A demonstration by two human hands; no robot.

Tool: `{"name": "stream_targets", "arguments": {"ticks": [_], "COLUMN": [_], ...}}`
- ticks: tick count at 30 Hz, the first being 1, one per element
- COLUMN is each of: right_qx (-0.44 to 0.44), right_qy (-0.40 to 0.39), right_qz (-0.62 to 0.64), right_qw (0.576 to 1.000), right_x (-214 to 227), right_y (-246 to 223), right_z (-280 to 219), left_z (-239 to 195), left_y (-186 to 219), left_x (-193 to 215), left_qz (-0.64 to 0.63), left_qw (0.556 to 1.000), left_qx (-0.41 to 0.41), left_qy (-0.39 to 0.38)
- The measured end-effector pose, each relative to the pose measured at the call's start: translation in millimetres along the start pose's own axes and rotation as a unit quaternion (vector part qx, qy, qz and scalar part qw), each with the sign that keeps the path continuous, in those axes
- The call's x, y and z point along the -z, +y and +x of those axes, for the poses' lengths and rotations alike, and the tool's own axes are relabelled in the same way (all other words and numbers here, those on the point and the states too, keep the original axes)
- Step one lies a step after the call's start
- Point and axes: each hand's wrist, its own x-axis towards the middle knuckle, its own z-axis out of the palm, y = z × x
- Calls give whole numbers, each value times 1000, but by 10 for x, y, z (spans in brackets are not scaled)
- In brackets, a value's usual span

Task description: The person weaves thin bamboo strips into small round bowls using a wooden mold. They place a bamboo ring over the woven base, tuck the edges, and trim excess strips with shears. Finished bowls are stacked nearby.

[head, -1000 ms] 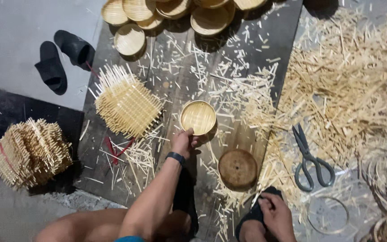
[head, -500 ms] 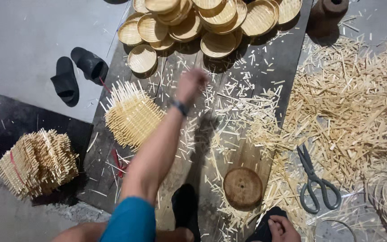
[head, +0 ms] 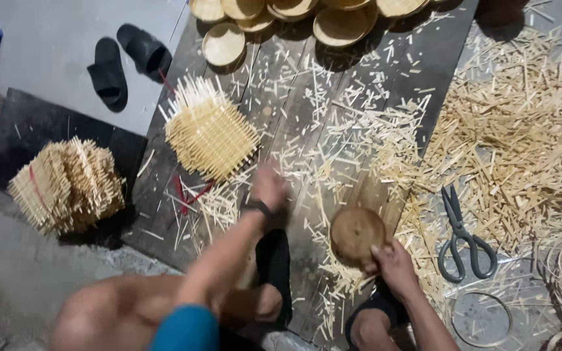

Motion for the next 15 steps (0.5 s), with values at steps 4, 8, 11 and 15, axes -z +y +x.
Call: {"name": "stream_targets", "arguments": {"ticks": [4, 8, 11, 15], "right_qx": [34, 18, 48, 73], "right_qy": [5, 9, 26, 54], "right_qz": [87, 148, 112, 151], "right_qw": [996, 989, 992, 984], "right_x": [-168, -120, 45, 178], "right_y": [-139, 139, 398, 639], "right_z": [69, -11, -77, -148], "left_z": [575, 768, 792, 697], "left_y": [-337, -478, -417, -262], "left_x": [912, 1229, 1333, 1668], "left_qz": [333, 348, 319, 263], "left_qw": [893, 931, 947, 958], "left_qx": [-243, -80, -1, -112], "left_qy": [178, 77, -42, 29]}}
